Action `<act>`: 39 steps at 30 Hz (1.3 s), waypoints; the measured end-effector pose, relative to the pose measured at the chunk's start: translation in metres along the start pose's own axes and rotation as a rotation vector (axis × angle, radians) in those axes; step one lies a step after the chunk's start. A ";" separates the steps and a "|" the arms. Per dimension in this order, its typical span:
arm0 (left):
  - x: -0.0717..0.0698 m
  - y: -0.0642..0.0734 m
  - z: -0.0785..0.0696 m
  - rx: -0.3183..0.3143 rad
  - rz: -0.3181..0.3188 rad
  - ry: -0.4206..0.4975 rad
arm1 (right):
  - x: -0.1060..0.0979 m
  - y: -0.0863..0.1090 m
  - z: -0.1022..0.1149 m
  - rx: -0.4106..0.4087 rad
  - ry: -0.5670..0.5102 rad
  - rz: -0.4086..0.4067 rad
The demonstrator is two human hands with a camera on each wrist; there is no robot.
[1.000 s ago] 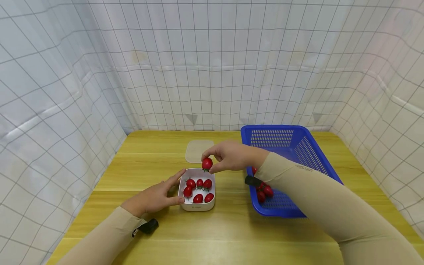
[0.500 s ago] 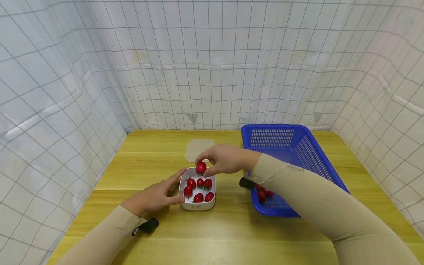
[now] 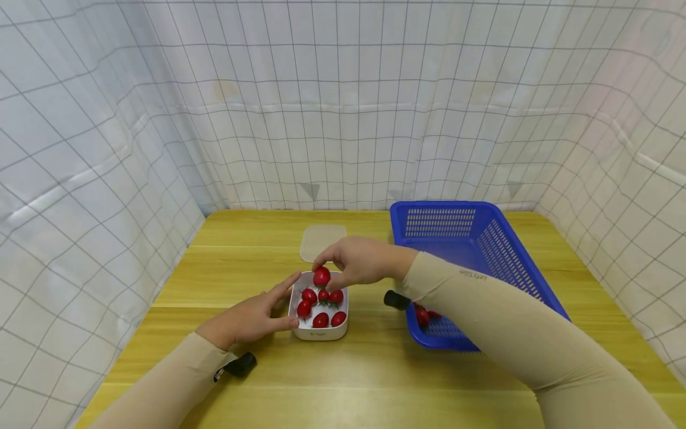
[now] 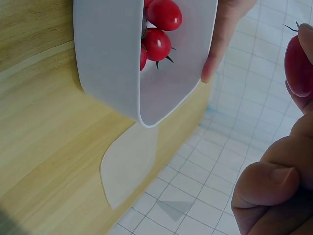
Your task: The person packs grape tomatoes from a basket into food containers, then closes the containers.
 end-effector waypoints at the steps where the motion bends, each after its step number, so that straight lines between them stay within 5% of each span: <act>1: 0.000 0.000 0.000 -0.001 -0.002 -0.004 | 0.000 0.000 0.000 -0.001 -0.004 0.002; 12: 0.000 0.001 0.000 -0.003 -0.008 -0.022 | 0.001 0.002 0.000 -0.001 -0.021 0.022; 17: 0.000 0.001 -0.001 -0.003 -0.005 0.003 | -0.009 0.014 -0.014 0.068 -0.091 -0.022; 28: 0.001 0.002 -0.003 0.024 -0.026 0.004 | -0.040 0.072 -0.110 0.279 -0.146 -0.272; 33: 0.001 0.001 0.000 0.024 -0.029 0.006 | -0.032 0.091 -0.155 0.349 -0.076 -0.239; 39: 0.001 0.000 -0.001 0.035 -0.026 0.006 | -0.011 0.107 -0.191 0.392 -0.027 -0.088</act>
Point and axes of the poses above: each hand's wrist, its own y-axis away from the middle knuckle, its own x-axis out of the palm, z = x × y, the point moved 5 cm from there along -y, towards the middle knuckle, and after that the axes turned 6 degrees about y, right-handed, at the moved point
